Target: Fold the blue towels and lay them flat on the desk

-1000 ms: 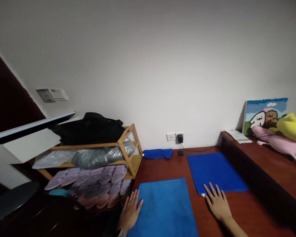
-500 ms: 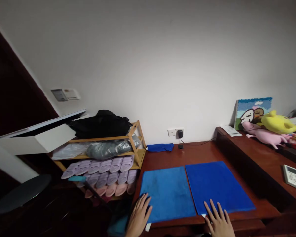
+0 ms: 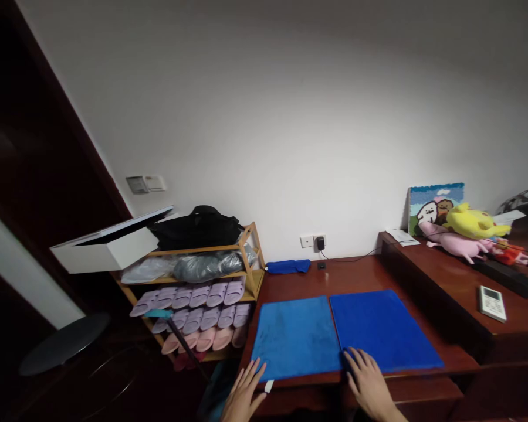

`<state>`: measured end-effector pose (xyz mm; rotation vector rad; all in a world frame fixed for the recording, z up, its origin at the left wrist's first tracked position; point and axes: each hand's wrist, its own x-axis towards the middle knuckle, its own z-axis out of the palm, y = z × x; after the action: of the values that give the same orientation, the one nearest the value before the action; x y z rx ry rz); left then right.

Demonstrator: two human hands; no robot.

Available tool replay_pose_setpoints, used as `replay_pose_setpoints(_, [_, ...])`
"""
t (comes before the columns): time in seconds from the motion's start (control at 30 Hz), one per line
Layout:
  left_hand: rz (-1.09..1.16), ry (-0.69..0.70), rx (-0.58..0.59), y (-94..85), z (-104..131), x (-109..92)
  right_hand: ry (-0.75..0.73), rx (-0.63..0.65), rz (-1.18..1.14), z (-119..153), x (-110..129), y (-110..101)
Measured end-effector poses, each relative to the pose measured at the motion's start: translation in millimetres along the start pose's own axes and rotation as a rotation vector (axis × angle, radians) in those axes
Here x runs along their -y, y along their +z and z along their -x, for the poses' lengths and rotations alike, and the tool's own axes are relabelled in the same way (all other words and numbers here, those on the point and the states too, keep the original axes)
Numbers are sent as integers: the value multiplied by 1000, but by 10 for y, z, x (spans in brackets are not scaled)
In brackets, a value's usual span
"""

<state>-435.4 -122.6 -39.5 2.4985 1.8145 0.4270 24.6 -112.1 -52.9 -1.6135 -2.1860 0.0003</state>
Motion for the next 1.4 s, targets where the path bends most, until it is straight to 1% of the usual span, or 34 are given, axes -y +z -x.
replay_pose_setpoints(0.07, [-49, -29, -29, 15, 24, 16, -130, 27, -21, -76, 206, 45])
replay_pose_setpoints(0.1, [-74, -50, -44, 21, 37, 22, -165, 41, -18, -99, 300, 98])
replay_pose_setpoints(0.17, [-126, -88, -71, 19, 59, 17, -183, 37, 9, -114, 447, 237])
replay_pose_setpoints(0.23, [-179, -98, -86, -10, 70, -14, -161, -25, 36, -99, 524, 365])
replay_pose_setpoints(0.3, [-244, -119, -109, -64, 74, -65, -155, -95, 35, -72, 543, 426])
replay_pose_setpoints(0.37, [-283, -117, -119, -132, 89, -107, -176, -125, 0, -46, 533, 396])
replay_pose_setpoints(0.47, [-239, -48, -127, -225, 164, -97, -224, -86, -72, -17, 524, 217])
replay_pose_setpoints(0.57, [-169, 9, -189, -318, 291, -10, -257, -56, -97, -13, 550, -59])
replay_pose_setpoints(0.63, [-165, 18, -252, -428, 369, 32, -283, -76, -96, -37, 573, -303])
replay_pose_setpoints(0.7, [-183, 12, -316, -622, 414, 19, -307, -107, -113, -87, 582, -616])
replay_pose_setpoints(0.73, [-191, 9, -344, -755, 420, -15, -316, -118, -133, -120, 578, -800])
replay_pose_setpoints(0.8, [-202, 13, -401, -1086, 396, -134, -331, -134, -191, -198, 547, -1205])
replay_pose_setpoints(0.9, [-188, 53, -459, -1647, 288, -408, -352, -167, -280, -302, 448, -1830])
replay_pose_setpoints(0.97, [-148, 104, -449, -1982, 195, -626, -362, -195, -306, -325, 352, -2198])
replay_pose_setpoints(1.0, [-115, 125, -430, -2120, 150, -743, -364, -204, -308, -314, 296, -2357])
replay_pose_setpoints(1.07, [-37, 147, -381, -2326, 73, -988, -362, -202, -304, -241, 169, -2623])
replay_pose_setpoints(1.13, [42, 157, -312, -2442, 24, -1244, -329, -176, -315, -102, 23, -2821])
replay_pose_setpoints(1.2, [113, 158, -223, -2489, 6, -1497, -280, -120, -350, 90, -141, -2961])
replay_pose_setpoints(1.3, [214, 143, -79, -2491, 21, -1828, -211, -27, -398, 423, -424, -3086])
replay_pose_setpoints(1.4, [305, 161, 37, -2464, 3, -2072, -158, 10, -409, 713, -726, -3147])
